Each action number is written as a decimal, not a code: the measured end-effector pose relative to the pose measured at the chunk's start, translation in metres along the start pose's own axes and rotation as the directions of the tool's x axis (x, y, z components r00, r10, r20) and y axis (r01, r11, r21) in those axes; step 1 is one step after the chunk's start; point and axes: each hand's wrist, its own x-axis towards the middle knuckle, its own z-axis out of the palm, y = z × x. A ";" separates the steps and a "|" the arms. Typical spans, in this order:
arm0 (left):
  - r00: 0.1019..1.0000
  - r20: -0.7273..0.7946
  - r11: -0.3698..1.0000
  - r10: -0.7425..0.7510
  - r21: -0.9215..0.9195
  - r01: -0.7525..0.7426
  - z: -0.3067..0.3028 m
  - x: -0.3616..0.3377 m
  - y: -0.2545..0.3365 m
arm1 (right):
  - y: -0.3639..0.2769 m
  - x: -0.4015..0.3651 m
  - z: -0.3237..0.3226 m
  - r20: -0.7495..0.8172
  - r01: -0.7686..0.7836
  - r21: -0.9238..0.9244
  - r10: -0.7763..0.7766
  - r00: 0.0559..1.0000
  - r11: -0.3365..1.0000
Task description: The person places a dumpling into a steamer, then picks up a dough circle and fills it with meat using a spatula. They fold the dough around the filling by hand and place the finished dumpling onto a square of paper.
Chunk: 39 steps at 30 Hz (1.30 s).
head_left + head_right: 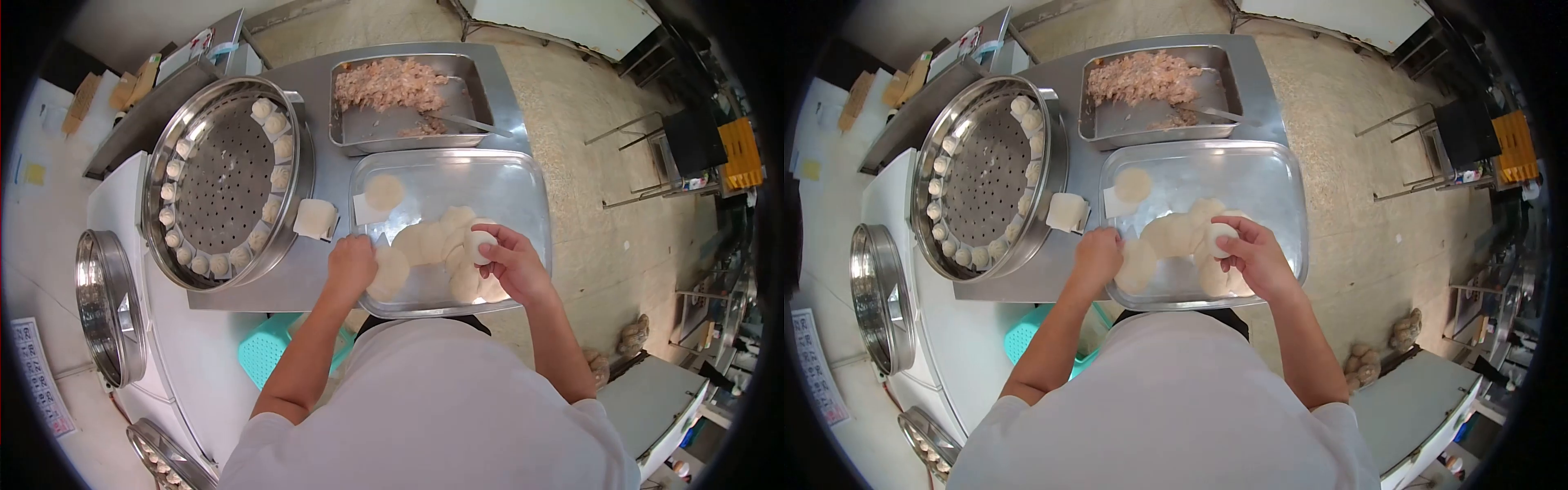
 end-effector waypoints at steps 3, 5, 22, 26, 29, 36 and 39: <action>0.997 -0.081 1.000 0.014 -0.014 -0.015 -0.001 -0.001 0.008 | 0.001 -0.010 -0.007 -0.011 0.020 0.018 -0.019 1.000 1.000; 0.988 -0.156 0.995 -0.016 -0.101 0.000 -0.005 0.001 0.020 | 0.006 -0.014 -0.013 -0.015 0.029 0.027 -0.029 0.999 0.999; 0.952 -0.241 0.798 -0.187 -0.603 0.004 0.020 0.024 0.006 | 0.013 -0.029 -0.035 0.250 0.010 0.301 -0.089 0.964 0.953; 0.977 0.130 0.443 -0.169 -0.876 0.194 0.018 0.024 0.008 | 0.014 -0.030 -0.034 0.257 0.004 0.260 -0.073 0.964 0.966; 0.945 0.313 0.052 -0.096 -0.946 0.319 0.012 0.015 0.025 | 0.016 -0.030 -0.029 0.238 0.004 0.202 -0.053 0.970 0.979; 0.956 0.290 0.027 -0.052 -0.956 0.292 0.010 -0.008 0.064 | 0.031 -0.021 -0.002 0.248 -0.015 0.208 -0.038 0.968 0.978; 0.963 0.269 0.124 -0.033 -0.955 0.271 0.005 -0.015 0.077 | 0.039 -0.012 0.006 0.246 -0.029 0.192 -0.020 0.969 0.981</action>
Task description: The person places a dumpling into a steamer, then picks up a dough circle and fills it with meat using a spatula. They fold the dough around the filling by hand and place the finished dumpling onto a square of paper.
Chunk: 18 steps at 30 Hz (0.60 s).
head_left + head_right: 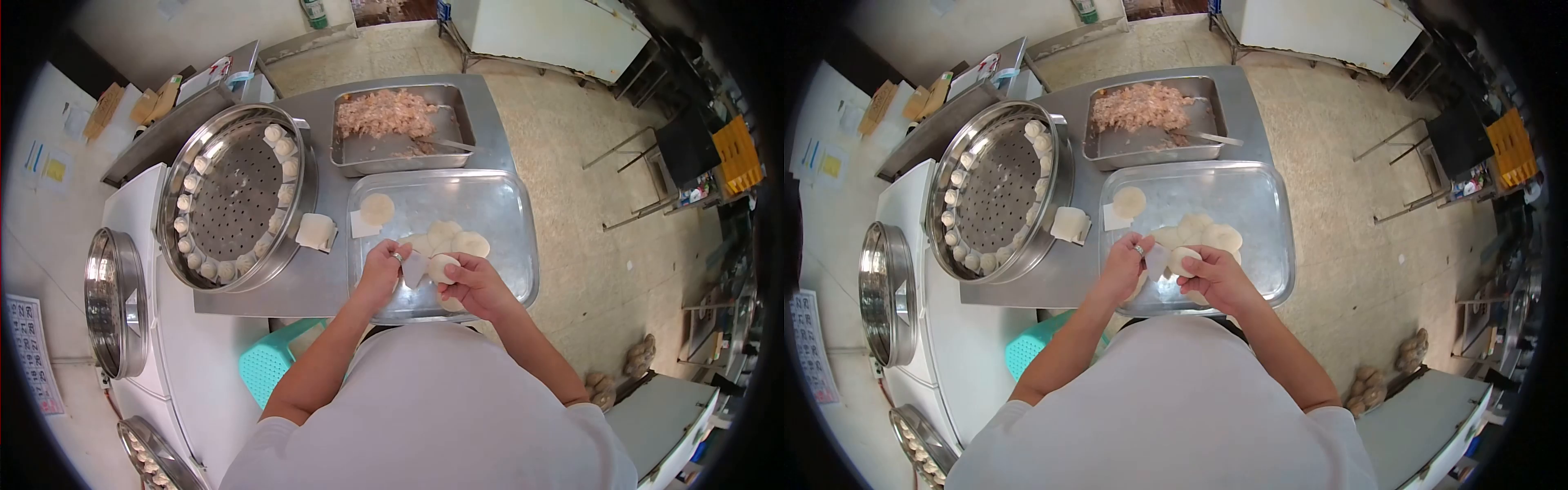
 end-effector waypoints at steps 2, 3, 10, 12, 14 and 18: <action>1.000 0.015 1.000 0.010 0.025 -0.011 0.002 -0.001 -0.001 | 0.003 0.004 0.003 0.005 -0.002 0.004 0.002 1.000 1.000; 0.999 0.022 0.999 0.031 0.006 -0.031 0.005 -0.003 -0.001 | 0.003 0.004 0.005 -0.012 -0.005 -0.001 0.005 1.000 1.000; 0.996 0.085 0.992 -0.019 -0.122 0.030 0.003 -0.013 0.001 | 0.003 0.007 0.007 0.000 -0.041 -0.032 0.041 0.999 0.999; 0.993 0.113 0.976 -0.042 -0.206 0.064 0.001 -0.013 0.000 | 0.002 0.009 0.008 0.013 -0.040 -0.034 0.040 0.999 0.999; 0.986 0.157 0.959 -0.060 -0.265 0.100 -0.003 -0.013 -0.002 | 0.003 0.009 0.007 0.025 -0.038 -0.031 0.039 0.999 0.999; 0.961 0.259 0.934 -0.093 -0.312 0.174 -0.001 -0.022 0.012 | 0.000 0.010 0.010 0.035 -0.036 -0.011 0.036 0.999 0.999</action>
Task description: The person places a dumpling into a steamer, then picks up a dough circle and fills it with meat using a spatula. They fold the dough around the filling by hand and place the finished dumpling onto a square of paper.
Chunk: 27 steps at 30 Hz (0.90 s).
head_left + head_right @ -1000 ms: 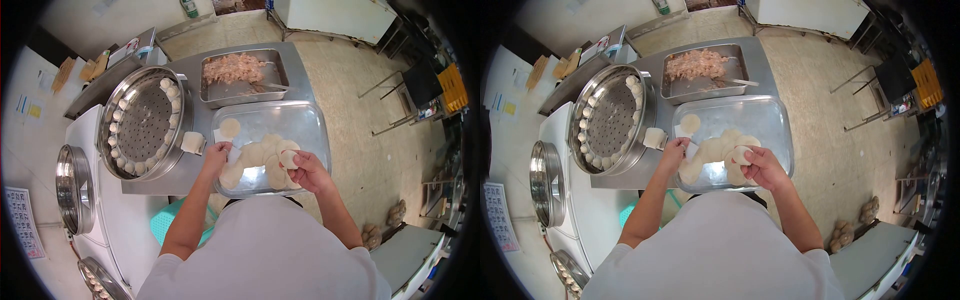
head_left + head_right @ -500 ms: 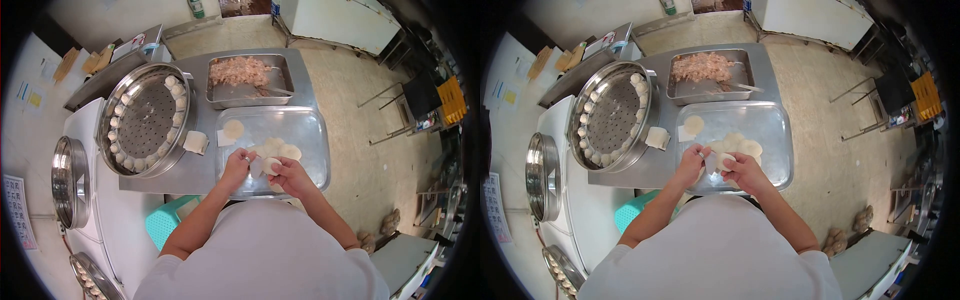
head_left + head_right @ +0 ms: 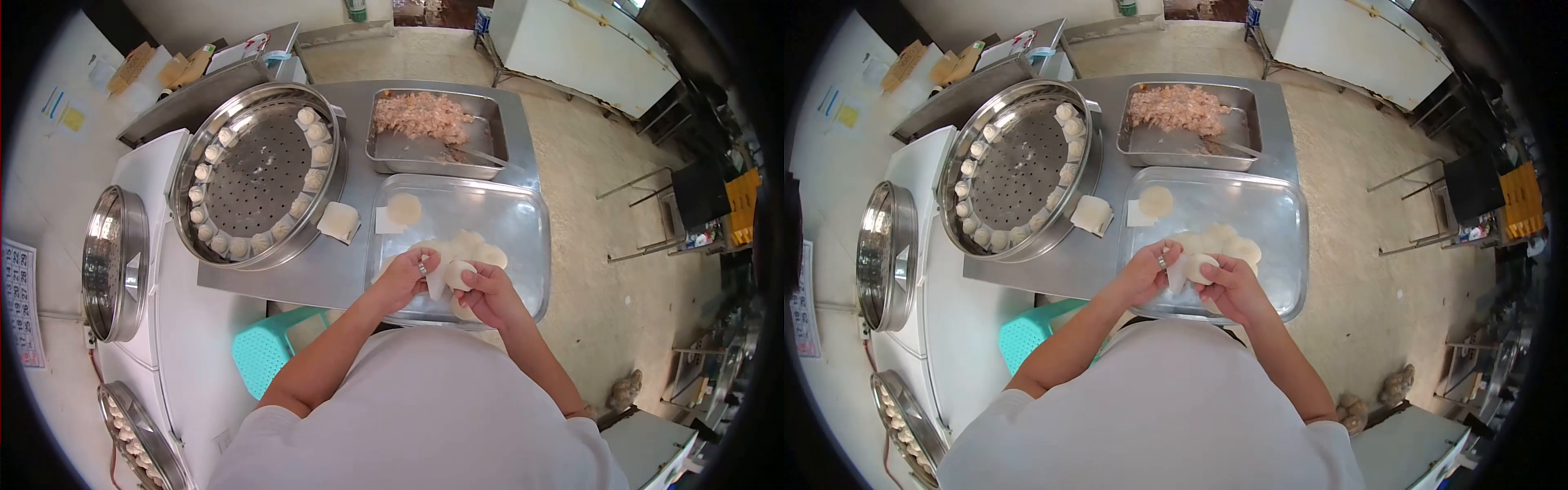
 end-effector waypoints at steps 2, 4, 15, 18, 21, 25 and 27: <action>0.997 0.068 0.999 -0.026 0.042 0.023 -0.006 -0.005 0.005 | -0.003 0.001 0.003 -0.014 0.003 0.000 -0.003 1.000 1.000; 0.996 0.086 0.988 -0.001 0.152 -0.012 -0.017 -0.003 0.008 | -0.004 0.003 0.001 -0.023 0.008 -0.022 -0.009 1.000 1.000; 0.938 -0.025 0.657 0.347 0.720 -0.224 -0.022 0.099 0.034 | -0.035 0.055 -0.029 -0.233 0.157 -0.102 -0.177 0.956 0.982; 0.887 0.013 0.370 0.461 0.906 -0.205 -0.014 0.128 0.039 | -0.048 0.054 -0.030 -0.268 0.188 -0.135 -0.219 0.938 0.973; 0.743 0.105 0.057 0.661 0.980 -0.189 -0.018 0.145 0.029 | -0.053 0.057 -0.034 -0.294 0.189 -0.154 -0.227 0.928 0.970; 0.639 0.362 -0.216 0.678 0.930 -0.298 -0.038 0.153 0.018 | -0.057 0.070 -0.034 -0.310 0.149 -0.256 -0.227 0.923 0.955; 0.691 0.404 -0.268 0.600 0.915 -0.303 -0.046 0.150 0.013 | -0.059 0.082 -0.033 -0.316 0.101 -0.387 -0.235 0.919 0.916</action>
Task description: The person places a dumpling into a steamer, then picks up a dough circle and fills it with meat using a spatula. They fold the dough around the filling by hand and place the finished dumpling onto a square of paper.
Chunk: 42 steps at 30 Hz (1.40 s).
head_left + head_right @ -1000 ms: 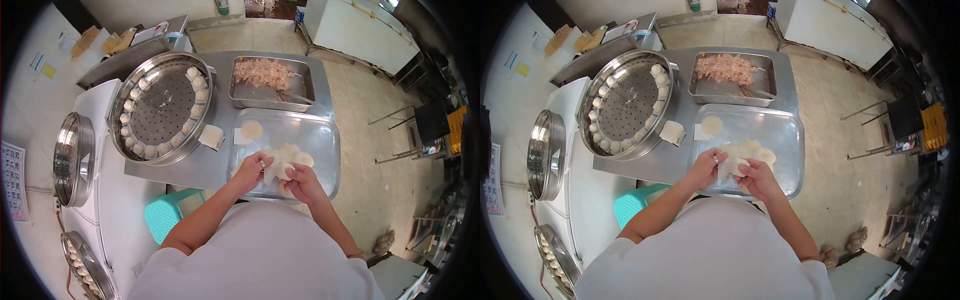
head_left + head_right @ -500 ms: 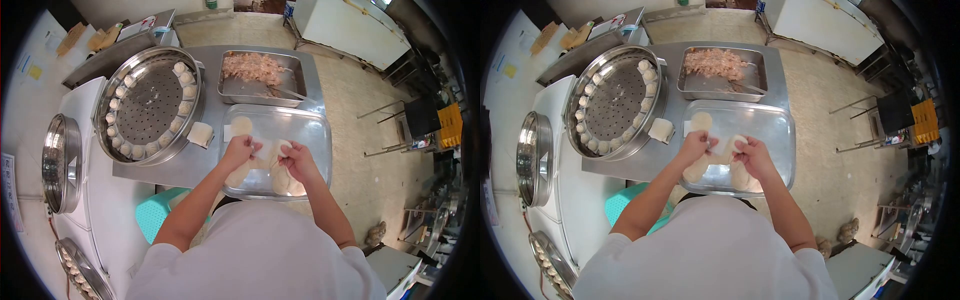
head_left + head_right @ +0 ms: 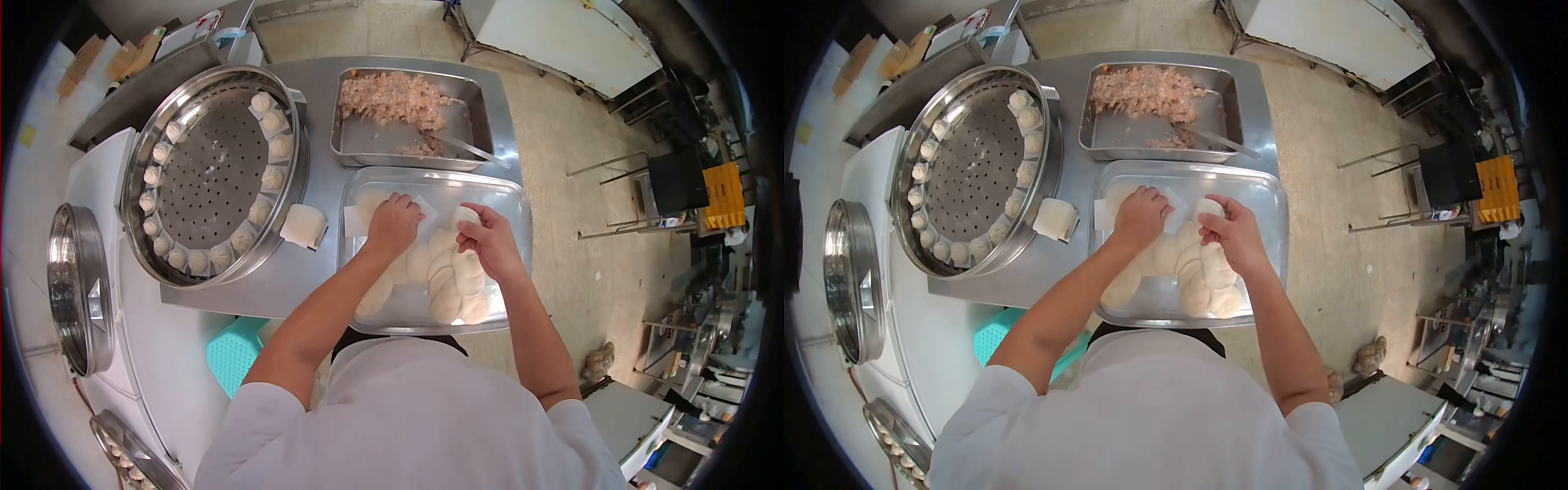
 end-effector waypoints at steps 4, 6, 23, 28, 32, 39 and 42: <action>0.994 0.109 0.998 0.026 0.051 -0.032 -0.032 -0.016 0.015 | 0.002 0.030 0.008 0.004 0.092 -0.389 -0.098 0.995 0.917; 0.994 0.092 0.996 0.062 0.064 -0.068 -0.036 -0.024 0.013 | 0.004 0.041 0.011 0.050 0.152 -0.569 -0.150 0.987 0.808; 0.997 0.074 1.000 0.025 -0.003 -0.025 -0.042 -0.033 0.002 | 0.022 0.066 0.053 0.387 0.437 -0.880 -0.252 0.887 0.187; 0.995 0.078 0.989 -0.055 -0.134 0.065 -0.047 -0.028 0.007 | 0.030 0.066 0.045 0.389 0.439 -0.873 -0.239 0.890 0.214; 0.996 0.091 0.992 -0.009 -0.124 0.020 -0.053 -0.024 0.006 | 0.040 0.063 0.044 0.396 0.474 -0.857 -0.327 0.858 0.205; 0.998 0.056 0.989 -0.038 -0.143 0.046 -0.053 -0.026 0.002 | 0.043 0.052 0.045 0.329 0.406 -0.903 -0.386 0.862 0.139; 0.991 0.004 0.957 -0.132 -0.261 0.128 -0.066 -0.034 -0.002 | 0.032 0.046 0.045 0.288 0.384 -0.909 -0.426 0.858 0.160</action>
